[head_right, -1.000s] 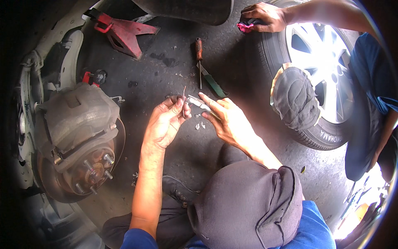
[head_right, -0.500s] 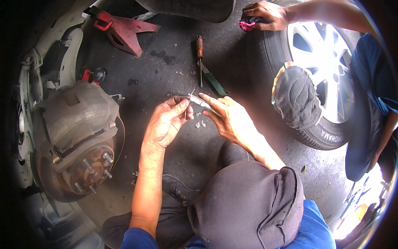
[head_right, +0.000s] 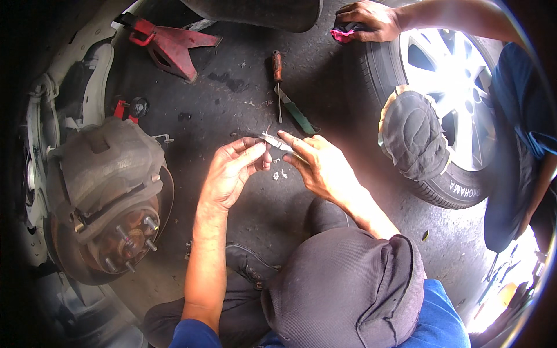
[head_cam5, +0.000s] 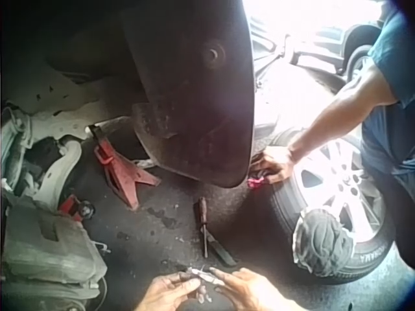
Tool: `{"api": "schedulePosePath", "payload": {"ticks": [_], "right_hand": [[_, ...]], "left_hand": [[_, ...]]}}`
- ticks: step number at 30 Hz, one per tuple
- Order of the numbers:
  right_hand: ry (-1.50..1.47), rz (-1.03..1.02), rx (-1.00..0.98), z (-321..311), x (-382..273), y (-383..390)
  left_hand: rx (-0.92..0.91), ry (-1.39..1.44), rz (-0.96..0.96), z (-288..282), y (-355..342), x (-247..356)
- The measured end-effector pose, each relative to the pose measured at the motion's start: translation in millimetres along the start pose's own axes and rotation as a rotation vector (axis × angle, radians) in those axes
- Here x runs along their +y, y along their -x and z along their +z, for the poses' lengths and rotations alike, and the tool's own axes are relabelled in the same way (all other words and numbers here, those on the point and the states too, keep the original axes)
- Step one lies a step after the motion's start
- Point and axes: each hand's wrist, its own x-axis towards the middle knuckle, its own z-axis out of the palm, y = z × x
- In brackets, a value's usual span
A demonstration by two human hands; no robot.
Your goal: Inspecting and handling brake pads and wiring near the wheel assembly.
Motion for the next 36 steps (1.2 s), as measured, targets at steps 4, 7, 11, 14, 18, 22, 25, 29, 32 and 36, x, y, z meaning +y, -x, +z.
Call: {"api": "schedulePosePath", "payload": {"ticks": [4,7,11,14,18,22,25,29,32,36], "right_hand": [[0.087,-0.027,-0.002,0.9,1.0,0.1],[0.107,-0.044,0.007,1.3,1.4,0.4],[0.107,-0.044,0.007,1.7,2.0,0.7],[0.124,-0.033,0.0,1.6,2.6,1.2],[0.14,-0.029,0.005,1.3,3.9,0.7],[0.136,-0.033,0.009,1.3,5.0,1.2],[0.125,-0.032,0.016,2.6,6.2,1.4],[0.119,-0.038,0.014,3.6,7.2,1.1],[0.12,-0.026,0.002,2.3,6.5,-0.1],[0.107,-0.021,-0.005,-0.2,3.6,-1.0]], "left_hand": [[0.044,-0.025,0.042,1.8,0.0,-0.8],[0.06,-0.041,0.05,2.6,0.1,0.1],[0.066,-0.047,0.041,3.3,0.2,0.3],[0.062,-0.043,0.042,3.8,0.5,-0.2],[0.05,-0.029,0.048,3.2,0.4,-0.4],[0.048,-0.025,0.052,2.0,0.2,-0.6],[0.036,-0.018,0.049,1.2,0.0,-0.1],[0.021,-0.048,0.033,1.4,-0.3,0.3],[0.027,-0.05,0.015,1.8,-0.9,0.8],[0.019,-0.024,0.023,1.6,0.0,1.6]]}}
